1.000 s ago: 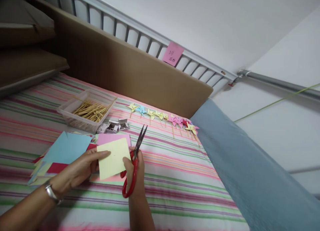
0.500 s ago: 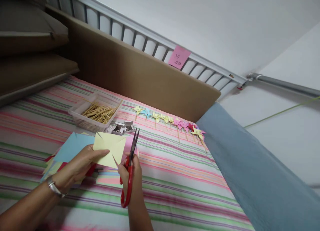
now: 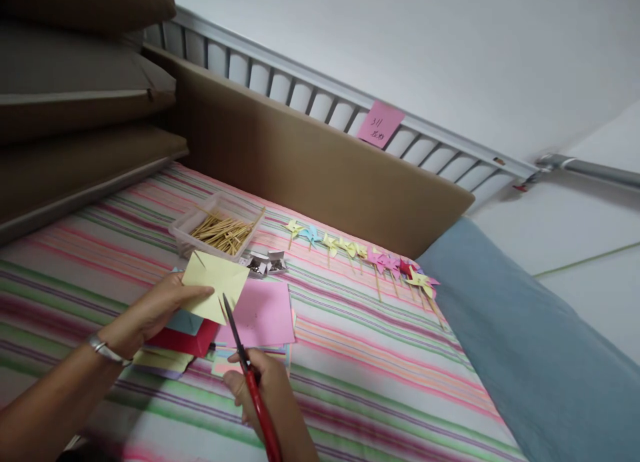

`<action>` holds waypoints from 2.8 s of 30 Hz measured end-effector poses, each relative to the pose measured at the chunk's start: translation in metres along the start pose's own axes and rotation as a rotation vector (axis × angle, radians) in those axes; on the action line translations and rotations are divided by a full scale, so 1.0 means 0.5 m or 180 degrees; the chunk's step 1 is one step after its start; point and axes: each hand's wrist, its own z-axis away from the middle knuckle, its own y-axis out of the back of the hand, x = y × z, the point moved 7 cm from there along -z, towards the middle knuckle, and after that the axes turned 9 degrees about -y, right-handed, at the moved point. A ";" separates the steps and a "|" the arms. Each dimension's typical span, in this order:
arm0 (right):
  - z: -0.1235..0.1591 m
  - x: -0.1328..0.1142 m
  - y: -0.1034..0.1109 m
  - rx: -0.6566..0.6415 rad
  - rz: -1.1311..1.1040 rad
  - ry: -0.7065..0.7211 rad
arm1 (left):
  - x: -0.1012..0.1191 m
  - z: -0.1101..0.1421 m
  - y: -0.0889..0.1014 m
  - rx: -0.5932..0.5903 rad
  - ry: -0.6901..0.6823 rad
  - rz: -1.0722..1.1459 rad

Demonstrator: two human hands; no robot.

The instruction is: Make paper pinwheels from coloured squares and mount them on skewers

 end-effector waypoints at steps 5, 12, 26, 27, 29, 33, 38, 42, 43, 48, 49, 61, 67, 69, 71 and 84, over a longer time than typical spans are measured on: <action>0.010 -0.004 -0.001 -0.0087 0.0147 -0.0108 | 0.009 0.005 -0.005 -0.0076 0.0073 0.0134; 0.016 -0.010 0.001 -0.0107 0.0211 -0.0219 | 0.016 0.010 -0.007 -0.0136 0.0130 0.0122; 0.009 -0.001 -0.003 -0.0049 0.0191 -0.0289 | 0.007 0.011 -0.011 -0.0236 0.0166 0.0152; 0.009 -0.001 -0.003 -0.0034 0.0183 -0.0295 | 0.008 0.012 -0.011 -0.0226 0.0166 0.0145; 0.008 0.000 -0.003 -0.0032 0.0172 -0.0307 | 0.009 0.012 -0.010 -0.0221 0.0156 0.0134; 0.008 -0.001 -0.005 -0.0063 0.0146 -0.0234 | 0.010 0.011 -0.007 -0.0240 0.0140 0.0133; 0.008 -0.001 -0.006 -0.0040 0.0130 -0.0089 | 0.006 0.010 -0.003 -0.0239 0.0166 0.0126; 0.009 0.000 -0.008 -0.0052 0.0165 -0.0013 | 0.004 0.007 -0.002 -0.0264 0.0152 0.0162; 0.009 -0.001 -0.008 -0.0031 0.0175 0.0016 | 0.004 0.007 -0.003 -0.0278 0.0149 0.0160; 0.007 -0.003 -0.005 0.0026 0.0328 0.0164 | 0.001 0.005 -0.003 -0.0231 0.0196 0.0105; 0.007 -0.005 -0.002 0.0078 0.0404 0.0224 | 0.000 0.004 -0.001 -0.0198 0.0202 0.0086; 0.017 -0.012 0.059 0.0450 0.1214 0.0705 | 0.006 0.008 0.011 -0.0058 0.0210 0.0179; 0.008 0.036 0.200 0.1517 0.1834 0.0558 | -0.006 0.008 0.021 -0.0063 0.0076 0.0098; 0.004 0.054 0.231 0.1732 0.1757 0.0454 | -0.018 0.010 0.021 -0.0089 0.0143 0.0095; 0.001 0.071 0.255 0.1994 0.1578 0.0312 | -0.027 0.015 0.018 -0.0130 0.0190 0.0121; 0.005 0.010 0.174 0.2027 -0.0221 0.0618 | -0.062 0.066 -0.047 -0.0559 0.0635 0.0260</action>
